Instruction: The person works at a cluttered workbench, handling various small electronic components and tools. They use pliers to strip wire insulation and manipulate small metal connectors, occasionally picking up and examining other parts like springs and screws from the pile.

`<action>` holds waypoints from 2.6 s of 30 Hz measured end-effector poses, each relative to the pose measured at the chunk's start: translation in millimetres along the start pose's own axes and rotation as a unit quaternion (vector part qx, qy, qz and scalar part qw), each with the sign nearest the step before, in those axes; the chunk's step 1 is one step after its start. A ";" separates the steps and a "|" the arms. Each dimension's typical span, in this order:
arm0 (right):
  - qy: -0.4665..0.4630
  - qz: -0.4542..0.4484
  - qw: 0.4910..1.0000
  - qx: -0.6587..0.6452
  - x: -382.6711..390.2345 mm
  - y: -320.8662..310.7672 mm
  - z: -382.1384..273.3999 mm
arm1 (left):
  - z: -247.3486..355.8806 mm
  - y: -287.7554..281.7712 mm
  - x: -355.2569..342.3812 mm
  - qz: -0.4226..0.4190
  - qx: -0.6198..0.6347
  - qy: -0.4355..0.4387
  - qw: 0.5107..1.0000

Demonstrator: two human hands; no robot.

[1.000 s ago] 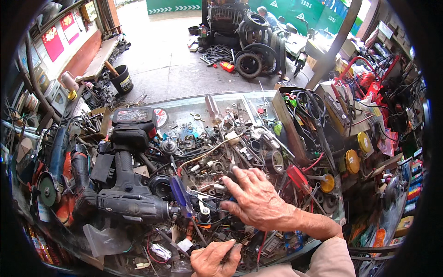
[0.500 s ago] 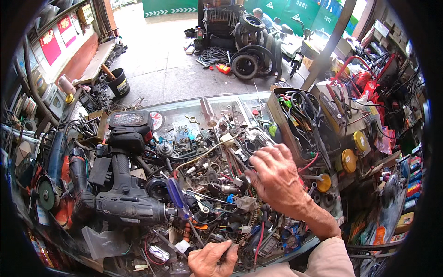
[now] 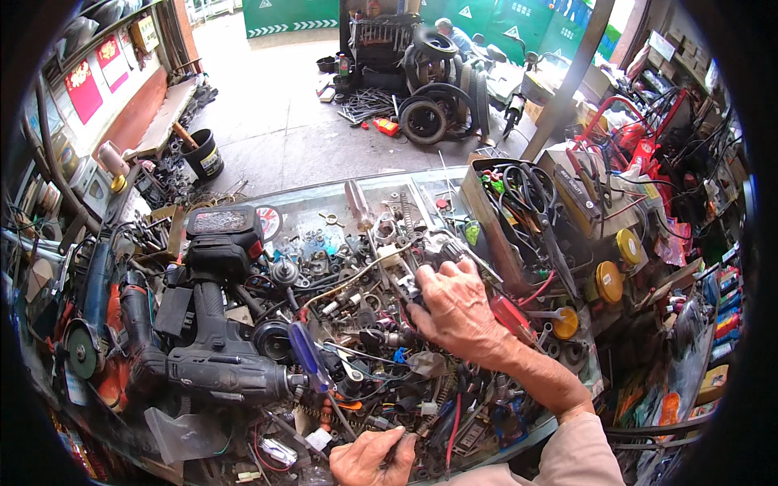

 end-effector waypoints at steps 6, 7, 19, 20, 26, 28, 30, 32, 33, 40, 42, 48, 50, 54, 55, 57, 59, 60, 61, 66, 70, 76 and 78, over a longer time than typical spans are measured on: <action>-0.012 0.058 0.998 -0.027 11.3 -5.2 -14.9 | -2.0 4.3 1.9 -0.011 0.003 -0.004 1.000; -0.001 0.051 0.999 -0.013 13.2 -3.5 -14.8 | -1.6 4.6 1.0 -0.013 0.000 -0.005 1.000; -0.075 0.055 0.994 -0.063 40.8 -11.2 -49.7 | -2.4 7.6 0.8 -0.026 -0.012 -0.016 0.999; -0.085 0.054 0.994 -0.051 44.0 -11.6 -53.3 | -2.3 7.5 0.8 -0.027 -0.014 -0.017 0.999; -0.102 0.043 0.993 -0.048 49.8 -11.6 -57.6 | -0.9 6.3 -1.7 -0.028 -0.018 -0.027 0.999; -0.106 0.037 0.992 -0.052 51.3 -12.4 -58.3 | -0.8 5.8 -2.1 -0.028 -0.020 -0.028 0.999; -0.118 0.040 0.991 -0.047 54.3 -14.2 -60.8 | -3.2 5.7 -1.0 -0.030 -0.014 -0.037 0.999; -0.123 0.029 0.991 -0.040 56.2 -15.1 -63.1 | -4.6 4.9 -0.7 -0.034 -0.007 -0.038 0.999; -0.122 0.018 0.992 -0.036 57.0 -15.9 -63.5 | -5.4 4.9 -0.5 -0.035 -0.004 -0.039 0.999; -0.103 0.027 0.991 -0.080 43.7 -14.7 -47.3 | -4.6 0.0 -0.6 0.000 0.001 0.012 1.000; -0.077 0.023 0.991 -0.104 37.9 -16.7 -39.6 | -5.1 -1.7 0.2 0.000 -0.001 0.015 1.000; -0.021 0.076 0.995 -0.062 21.7 -21.8 -15.4 | -3.1 -5.4 3.7 0.007 -0.008 0.024 1.000; -0.013 0.080 0.996 -0.033 15.3 -16.3 -8.6 | -5.0 -3.8 5.1 0.013 0.003 0.037 0.999; -0.049 0.102 0.991 0.069 17.0 -25.0 -32.7 | -1.8 -1.0 8.2 -0.009 -0.008 0.038 0.999; -0.049 0.105 0.992 0.045 19.7 -28.8 -43.5 | 0.6 -1.3 7.2 -0.008 -0.015 0.047 0.999; -0.101 -0.003 0.993 -0.058 26.7 -26.5 -71.5 | -0.8 0.9 8.1 -0.030 -0.023 0.038 0.999; -0.142 -0.114 0.978 -0.105 38.5 -10.2 -95.2 | -1.1 6.3 8.7 -0.047 -0.015 0.033 0.998; -0.164 -0.162 0.968 -0.096 44.6 5.4 -103.3 | -1.2 6.8 9.4 -0.046 -0.017 0.033 0.998; -0.178 -0.190 0.963 -0.069 46.6 18.5 -107.5 | -0.7 6.5 9.2 -0.043 -0.017 0.035 0.998; -0.137 -0.222 0.958 -0.117 43.4 30.9 -97.0 | 0.4 7.2 11.8 -0.042 -0.006 0.054 0.998; -0.116 -0.210 0.964 -0.118 39.6 21.2 -78.3 | -4.2 8.6 18.1 -0.042 0.033 0.045 0.998; -0.028 -0.095 0.989 -0.110 28.3 -0.8 -38.1 | 0.4 7.0 10.3 -0.024 -0.004 0.050 0.998; -0.005 -0.065 0.994 -0.089 26.0 -9.2 -22.6 | 2.1 5.9 8.2 -0.017 -0.013 0.056 0.998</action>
Point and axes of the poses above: each hand's wrist, its own x-axis away from the middle knuckle, its own y-axis out of the palm, z = x × y, the point moved 8 cm from there along -x, towards the middle knuckle, and after that the axes turned 5 degrees about y, right-handed, at the moved point
